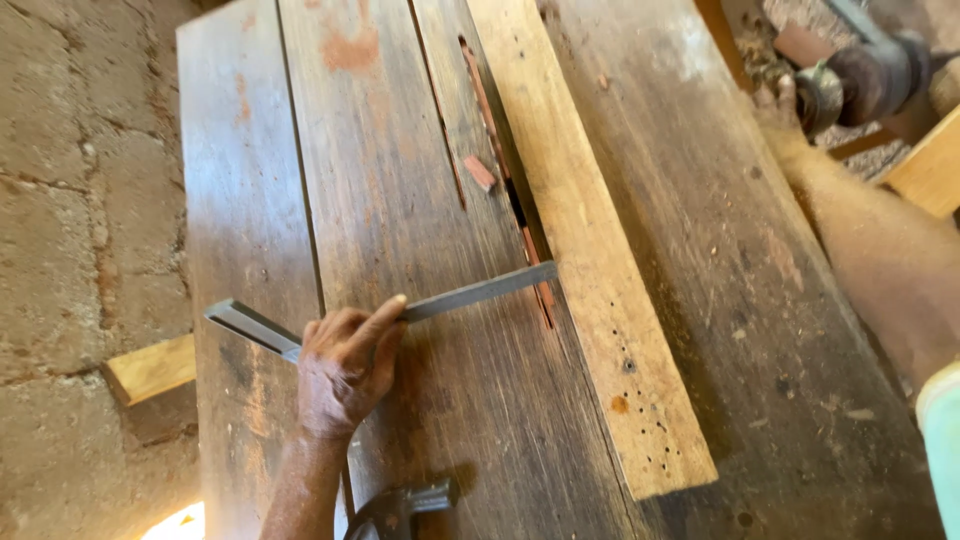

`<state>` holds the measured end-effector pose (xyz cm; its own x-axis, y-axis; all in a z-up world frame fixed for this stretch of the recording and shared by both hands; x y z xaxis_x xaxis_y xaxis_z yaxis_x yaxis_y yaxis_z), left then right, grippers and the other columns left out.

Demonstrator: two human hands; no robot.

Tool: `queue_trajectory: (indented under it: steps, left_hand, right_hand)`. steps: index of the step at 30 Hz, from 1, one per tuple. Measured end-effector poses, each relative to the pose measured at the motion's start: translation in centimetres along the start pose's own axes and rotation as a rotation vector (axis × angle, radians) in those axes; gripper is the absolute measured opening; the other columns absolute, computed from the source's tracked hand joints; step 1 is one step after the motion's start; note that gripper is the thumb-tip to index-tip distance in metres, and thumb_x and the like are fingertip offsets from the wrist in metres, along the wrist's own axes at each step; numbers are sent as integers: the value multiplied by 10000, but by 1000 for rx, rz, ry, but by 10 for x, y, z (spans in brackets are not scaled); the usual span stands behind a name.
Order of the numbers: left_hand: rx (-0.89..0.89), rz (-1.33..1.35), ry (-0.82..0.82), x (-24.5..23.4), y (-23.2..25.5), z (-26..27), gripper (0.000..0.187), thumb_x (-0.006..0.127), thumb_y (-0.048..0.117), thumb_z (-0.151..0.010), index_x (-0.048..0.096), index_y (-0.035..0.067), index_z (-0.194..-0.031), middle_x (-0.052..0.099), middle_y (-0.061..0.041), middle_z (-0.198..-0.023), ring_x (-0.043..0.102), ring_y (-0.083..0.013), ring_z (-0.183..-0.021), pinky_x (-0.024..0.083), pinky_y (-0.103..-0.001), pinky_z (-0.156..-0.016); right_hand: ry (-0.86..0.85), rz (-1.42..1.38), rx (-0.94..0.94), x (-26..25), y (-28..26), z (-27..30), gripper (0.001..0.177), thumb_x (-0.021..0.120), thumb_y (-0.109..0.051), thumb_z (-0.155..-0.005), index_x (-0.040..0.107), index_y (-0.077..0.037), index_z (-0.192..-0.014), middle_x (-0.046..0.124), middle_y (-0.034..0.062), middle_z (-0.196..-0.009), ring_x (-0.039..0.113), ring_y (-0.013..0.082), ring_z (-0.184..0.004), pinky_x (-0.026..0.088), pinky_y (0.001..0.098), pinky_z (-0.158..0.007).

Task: The person uses a metal square to align a wooden plank on a table saw and then pushes the plank through the blade to cut it. The person repeats this process multiple times, adjusting the plank and square between cuts.

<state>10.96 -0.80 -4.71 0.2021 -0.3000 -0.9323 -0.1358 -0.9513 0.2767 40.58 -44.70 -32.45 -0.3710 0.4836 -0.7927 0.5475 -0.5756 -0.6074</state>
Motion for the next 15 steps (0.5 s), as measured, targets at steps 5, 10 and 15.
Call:
queue_trajectory:
  steps: [5, 10, 15]
  left_hand:
    - [-5, 8, 11, -14, 5, 2, 390, 799, 167, -854, 742, 251, -1231, 645, -21, -771, 599, -208, -662, 431, -374, -653]
    - [-63, 100, 176, -47, -1, 41, 421, 804, 136, -833, 736, 176, -1246, 672, -18, -823, 630, -197, -751, 473, -360, -727]
    - [-263, 142, 207, -47, -48, 79, 417, 801, 141, -822, 746, 169, -1235, 697, -23, -821, 653, -185, -735, 494, -347, -707]
  right_hand:
    - [71, -4, -69, -62, 82, -12, 561, 480, -227, -857, 429, -200, -1415, 325, 80, -1567, 312, 228, -1438, 190, 424, -1223]
    - [45, 95, 614, -148, -37, -11, 774, 642, -44, -840, 419, -97, -1579, 376, 214, -1619, 412, 399, -1405, 418, 571, -1100]
    - [277, -6, 488, -179, -239, -22, 571, 633, -242, -985, 495, -46, -1503, 527, 222, -1532, 516, 341, -1405, 476, 507, -1129]
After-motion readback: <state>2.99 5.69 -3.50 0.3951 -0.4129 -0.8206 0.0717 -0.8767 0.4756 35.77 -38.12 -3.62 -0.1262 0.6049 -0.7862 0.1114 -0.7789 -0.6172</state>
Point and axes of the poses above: each hand's wrist, its own z-axis away from the middle knuckle, its own x-axis out of the palm, y = z × x, the point moved 8 cm from there along -z, towards the middle knuckle
